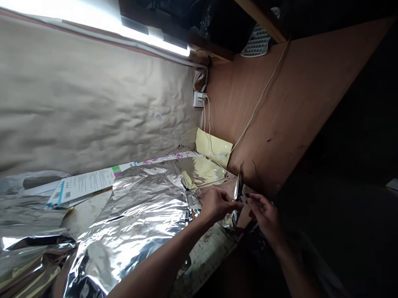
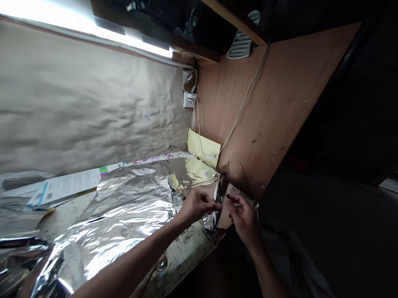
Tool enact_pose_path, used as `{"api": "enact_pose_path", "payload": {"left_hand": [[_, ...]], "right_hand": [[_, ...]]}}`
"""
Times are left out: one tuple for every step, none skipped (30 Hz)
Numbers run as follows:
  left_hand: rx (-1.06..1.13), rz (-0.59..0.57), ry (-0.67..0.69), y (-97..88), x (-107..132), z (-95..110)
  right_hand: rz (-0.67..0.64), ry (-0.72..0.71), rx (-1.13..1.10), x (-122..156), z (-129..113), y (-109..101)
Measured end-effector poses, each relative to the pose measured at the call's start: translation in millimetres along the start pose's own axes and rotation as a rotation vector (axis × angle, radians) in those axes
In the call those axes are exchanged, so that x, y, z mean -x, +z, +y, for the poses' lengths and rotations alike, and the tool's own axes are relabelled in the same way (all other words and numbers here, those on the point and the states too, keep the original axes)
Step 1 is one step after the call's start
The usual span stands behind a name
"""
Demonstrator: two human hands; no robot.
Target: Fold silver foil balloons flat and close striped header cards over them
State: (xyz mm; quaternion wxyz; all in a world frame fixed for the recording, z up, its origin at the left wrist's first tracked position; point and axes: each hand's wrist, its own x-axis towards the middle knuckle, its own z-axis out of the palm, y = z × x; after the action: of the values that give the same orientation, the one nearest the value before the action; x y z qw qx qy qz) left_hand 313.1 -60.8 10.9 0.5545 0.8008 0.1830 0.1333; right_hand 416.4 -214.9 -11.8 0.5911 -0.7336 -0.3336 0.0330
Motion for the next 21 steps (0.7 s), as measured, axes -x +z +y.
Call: {"api": "enact_pose_path", "payload": {"left_hand": [[0.104, -0.058, -0.005, 0.6, -0.9, -2.8], [0.202, -0.112, -0.009, 1.7, -1.5, -5.5], [0.286, -0.152, -0.015, 2.9, -1.8, -8.0], [0.352, -0.175, -0.021, 4.0, -1.9, -10.1], [0.396, -0.179, -0.025, 4.9, -1.7, -11.9], [0.428, -0.173, -0.027, 5.2, -1.3, -13.3], [0.456, -0.163, -0.028, 4.7, -0.7, -14.4], [0.478, -0.148, -0.027, 3.2, 0.0, -15.2], [0.495, -0.128, -0.026, 0.5, 0.8, -16.0], [0.507, -0.103, -0.023, -3.7, 1.9, -16.7], [0.515, -0.072, -0.022, -9.5, 3.3, -17.6], [0.518, -0.033, -0.023, -17.0, 5.1, -18.6], [0.517, 0.013, -0.027, -26.2, 7.7, -19.9], [0.511, 0.06, -0.033, -36.8, 11.1, -21.2], [0.5, 0.102, -0.042, -48.6, 15.6, -22.7], [0.483, 0.138, -0.053, -61.1, 21.4, -24.2], [0.463, 0.167, -0.062, -73.8, 28.4, -25.7], [0.439, 0.194, -0.067, -86.4, 36.6, -27.3], [0.414, 0.224, -0.066, -98.3, 45.8, -29.0], [0.39, 0.26, -0.063, -109.2, 55.7, -30.9], [0.372, 0.304, -0.059, -118.8, 66.0, -33.0]], "right_hand": [[-0.04, -0.017, -0.02, -0.2, -5.0, 4.6], [-0.078, -0.039, -0.028, -0.3, -9.4, 9.2], [-0.108, -0.058, -0.026, -0.5, -12.8, 13.6], [-0.13, -0.064, -0.016, -0.6, -14.9, 17.8], [-0.141, -0.054, -0.008, -0.7, -15.6, 21.4], [-0.145, -0.032, -0.013, -0.7, -15.0, 24.3], [-0.131, -0.006, -0.03, -0.5, -13.2, 26.2], [-0.095, 0.021, -0.058, -0.2, -10.4, 26.8], [-0.037, 0.045, -0.094, 0.5, -6.7, 26.0], [0.041, 0.068, -0.133, 1.7, -2.4, 23.6], [0.131, 0.092, -0.172, 3.9, 2.6, 19.7], [0.214, 0.121, -0.207, 7.1, 8.3, 14.6], [0.278, 0.159, -0.24, 11.5, 14.9, 8.6], [0.312, 0.207, -0.273, 17.0, 22.4, 2.1], [0.322, 0.263, -0.303, 23.5, 31.0, -4.6], [0.316, 0.323, -0.321, 30.5, 40.5, -10.9], [0.299, 0.388, -0.32, 37.5, 50.4, -16.9], [0.287, 0.453, -0.294, 43.9, 60.2, -22.3], [0.279, 0.505, -0.252, 49.3, 69.0, -27.2], [0.29, 0.527, -0.195, 53.3, 75.7, -31.6], [0.282, 0.513, -0.13, 55.7, 79.4, -35.4]]}}
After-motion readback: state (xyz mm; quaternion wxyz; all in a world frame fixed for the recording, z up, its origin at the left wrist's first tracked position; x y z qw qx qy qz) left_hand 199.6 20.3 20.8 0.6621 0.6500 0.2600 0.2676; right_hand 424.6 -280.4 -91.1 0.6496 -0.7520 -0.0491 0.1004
